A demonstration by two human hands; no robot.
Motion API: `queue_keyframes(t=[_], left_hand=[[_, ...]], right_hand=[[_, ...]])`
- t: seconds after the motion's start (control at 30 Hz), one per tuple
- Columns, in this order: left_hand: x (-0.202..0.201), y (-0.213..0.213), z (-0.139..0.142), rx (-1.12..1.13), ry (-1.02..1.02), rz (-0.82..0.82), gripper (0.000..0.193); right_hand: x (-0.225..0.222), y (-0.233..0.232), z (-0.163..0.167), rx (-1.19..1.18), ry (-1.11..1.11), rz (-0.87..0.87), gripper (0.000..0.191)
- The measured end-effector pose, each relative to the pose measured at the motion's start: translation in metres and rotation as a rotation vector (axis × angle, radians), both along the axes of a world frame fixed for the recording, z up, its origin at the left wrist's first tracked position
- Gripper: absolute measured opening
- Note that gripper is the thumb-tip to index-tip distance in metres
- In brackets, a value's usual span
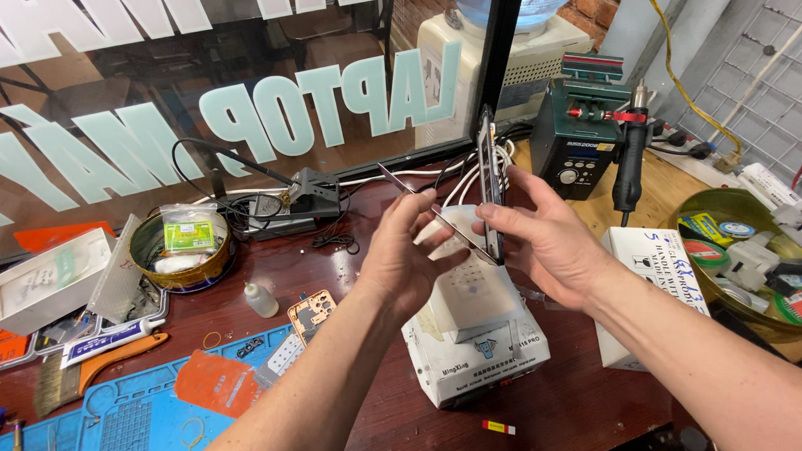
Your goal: The person disassembles a smartphone by prying open the case with a metal tool, removes the back cover, and separates the screen assembly from the chassis. They then clean the back of the screen assembly with a cloth and apply adhesive to the frame.
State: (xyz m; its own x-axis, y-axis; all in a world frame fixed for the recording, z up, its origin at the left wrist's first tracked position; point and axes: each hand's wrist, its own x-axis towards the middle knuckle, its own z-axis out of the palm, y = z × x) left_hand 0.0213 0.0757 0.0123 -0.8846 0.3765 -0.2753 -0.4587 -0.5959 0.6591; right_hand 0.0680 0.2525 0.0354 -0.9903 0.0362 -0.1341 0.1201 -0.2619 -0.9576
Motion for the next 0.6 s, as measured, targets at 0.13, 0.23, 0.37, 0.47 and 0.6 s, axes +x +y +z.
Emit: queue_keyframes(t=[0.13,0.23,0.37,0.47,0.6], left_hand=[[0.012,0.006,-0.001,-0.144,-0.047,-0.157,0.041],[0.013,0.008,-0.004,-0.090,0.034,-0.205,0.036],[0.007,0.008,-0.014,-0.016,-0.008,-0.200,0.031],[0.003,0.011,-0.021,0.076,-0.064,-0.184,0.031],[-0.001,0.012,-0.024,0.130,-0.201,-0.103,0.035]], right_hand=[[-0.001,-0.002,-0.004,0.011,0.033,-0.041,0.093],[-0.001,-0.002,-0.006,-0.005,0.045,-0.064,0.098],[0.000,-0.001,-0.007,-0.048,0.070,-0.095,0.100],[0.001,0.001,-0.006,-0.061,0.085,-0.105,0.091],[0.001,0.008,-0.002,-0.054,0.073,-0.086,0.064]])
